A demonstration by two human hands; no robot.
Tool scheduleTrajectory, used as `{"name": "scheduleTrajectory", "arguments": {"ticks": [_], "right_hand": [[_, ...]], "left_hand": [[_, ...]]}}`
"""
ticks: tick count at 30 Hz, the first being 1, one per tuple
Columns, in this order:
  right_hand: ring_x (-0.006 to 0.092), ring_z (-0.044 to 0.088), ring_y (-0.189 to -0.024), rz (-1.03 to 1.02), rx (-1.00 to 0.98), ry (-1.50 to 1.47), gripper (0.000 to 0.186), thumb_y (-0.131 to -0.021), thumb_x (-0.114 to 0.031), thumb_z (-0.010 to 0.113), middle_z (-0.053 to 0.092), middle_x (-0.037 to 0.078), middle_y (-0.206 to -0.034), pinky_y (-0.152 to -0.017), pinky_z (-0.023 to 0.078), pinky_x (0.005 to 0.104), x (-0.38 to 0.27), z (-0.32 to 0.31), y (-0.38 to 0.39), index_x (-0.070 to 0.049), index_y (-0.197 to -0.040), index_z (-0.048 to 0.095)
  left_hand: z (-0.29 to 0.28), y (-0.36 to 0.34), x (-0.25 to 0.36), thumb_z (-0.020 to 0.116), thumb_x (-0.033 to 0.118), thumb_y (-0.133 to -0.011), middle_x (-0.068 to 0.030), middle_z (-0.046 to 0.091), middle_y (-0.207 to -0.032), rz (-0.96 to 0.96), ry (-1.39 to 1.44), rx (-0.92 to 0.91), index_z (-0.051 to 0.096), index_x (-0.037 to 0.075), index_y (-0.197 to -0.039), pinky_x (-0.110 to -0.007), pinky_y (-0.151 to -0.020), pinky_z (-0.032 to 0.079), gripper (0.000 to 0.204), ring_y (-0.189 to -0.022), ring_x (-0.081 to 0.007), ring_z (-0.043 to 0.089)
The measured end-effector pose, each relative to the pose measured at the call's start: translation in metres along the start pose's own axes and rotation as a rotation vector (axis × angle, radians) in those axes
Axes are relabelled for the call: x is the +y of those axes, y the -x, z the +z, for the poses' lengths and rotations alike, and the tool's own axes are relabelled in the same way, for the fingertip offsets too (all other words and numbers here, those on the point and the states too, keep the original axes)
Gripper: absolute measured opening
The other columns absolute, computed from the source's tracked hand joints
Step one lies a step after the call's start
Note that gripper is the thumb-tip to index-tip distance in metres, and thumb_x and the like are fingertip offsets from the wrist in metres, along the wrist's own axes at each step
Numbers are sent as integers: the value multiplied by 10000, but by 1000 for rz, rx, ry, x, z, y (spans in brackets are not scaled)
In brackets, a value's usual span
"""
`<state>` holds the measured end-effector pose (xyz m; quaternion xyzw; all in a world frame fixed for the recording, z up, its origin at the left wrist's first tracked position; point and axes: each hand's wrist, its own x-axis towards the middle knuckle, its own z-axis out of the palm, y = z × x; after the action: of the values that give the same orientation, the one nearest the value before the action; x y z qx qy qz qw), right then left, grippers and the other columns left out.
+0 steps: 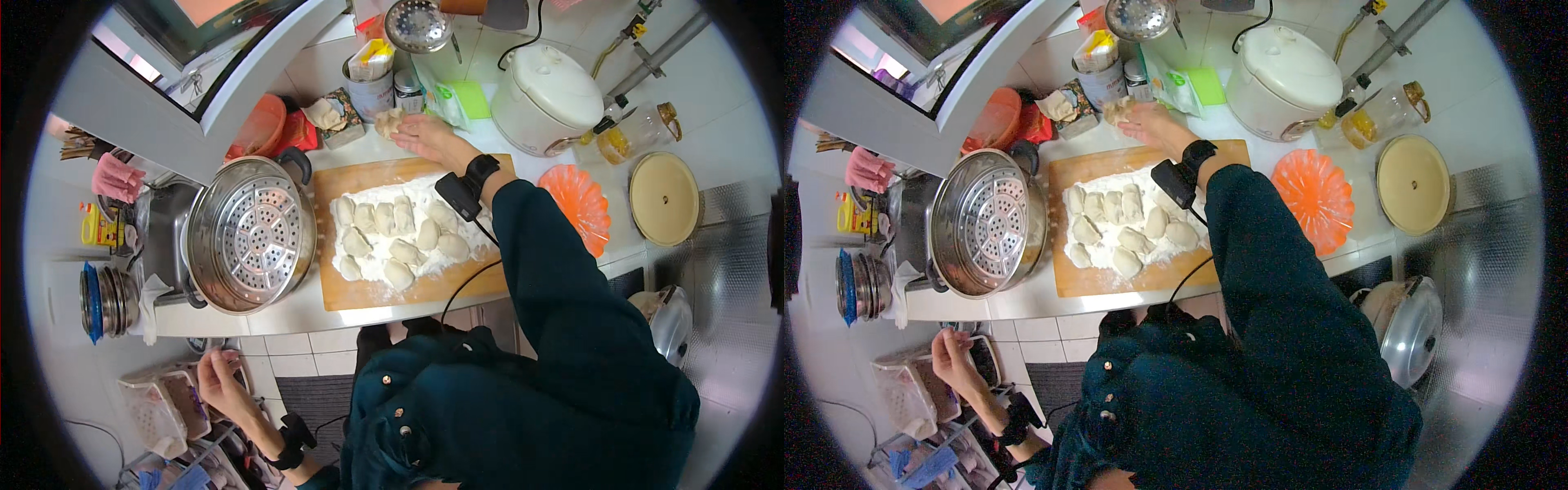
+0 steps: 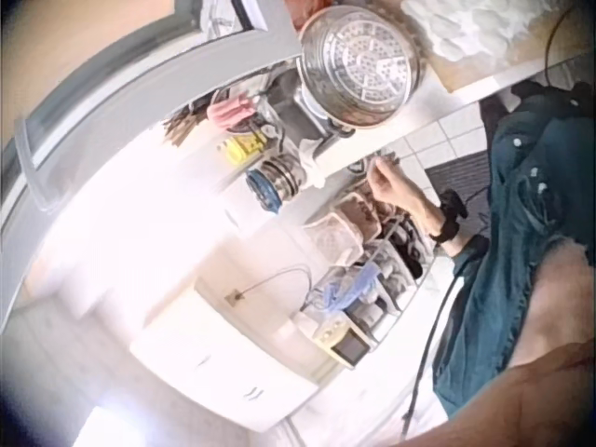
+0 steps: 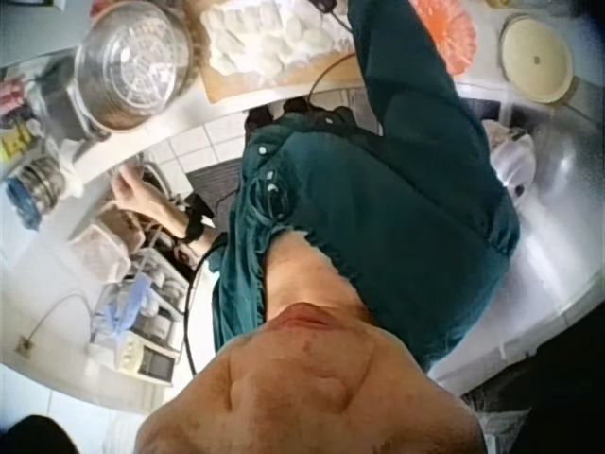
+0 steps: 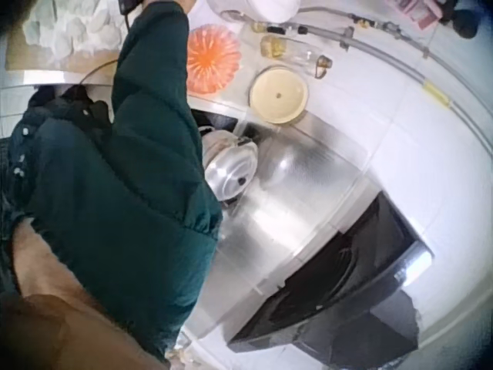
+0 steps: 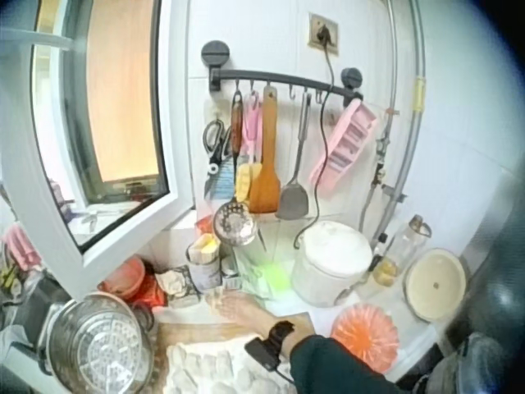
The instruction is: Prepare and steam dumplings, including filling a pot with water and placing dumplings in a steamer.
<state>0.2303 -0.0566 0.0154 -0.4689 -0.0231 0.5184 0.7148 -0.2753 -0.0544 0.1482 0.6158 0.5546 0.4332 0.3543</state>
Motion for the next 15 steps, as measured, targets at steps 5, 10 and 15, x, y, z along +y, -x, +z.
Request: {"name": "scheduleTrajectory", "arguments": {"ticks": [5,10,15], "right_hand": [[320,589,-960,94,-59,523,345,-901,-122,462,544,205,-1117,-806,522,374,-5,-43,39,78,-1180,433],[166,619,-721,-11,-21,727,179,-835,-101,587,641,95,-827,-623,531,288,-30,-61,128,26,-960,602],[134,614,-702,-260,164,884,190,-850,-120,576,651,77,-831,-611,503,245,-10,-128,212,27,-964,618]], "left_hand": [[45,19,8,536,107,-901,-55,604,-749,-47,-16,-257,594,-34,-949,-223,-614,460,159,-683,-104,569],[78,24,9,564,133,-896,-55,606,-749,-129,24,-548,595,-29,-957,-230,-629,467,176,-707,-109,580],[117,29,15,555,155,-898,-75,616,-770,-159,127,-778,597,-34,-958,-248,-622,486,202,-697,-142,599]]}}
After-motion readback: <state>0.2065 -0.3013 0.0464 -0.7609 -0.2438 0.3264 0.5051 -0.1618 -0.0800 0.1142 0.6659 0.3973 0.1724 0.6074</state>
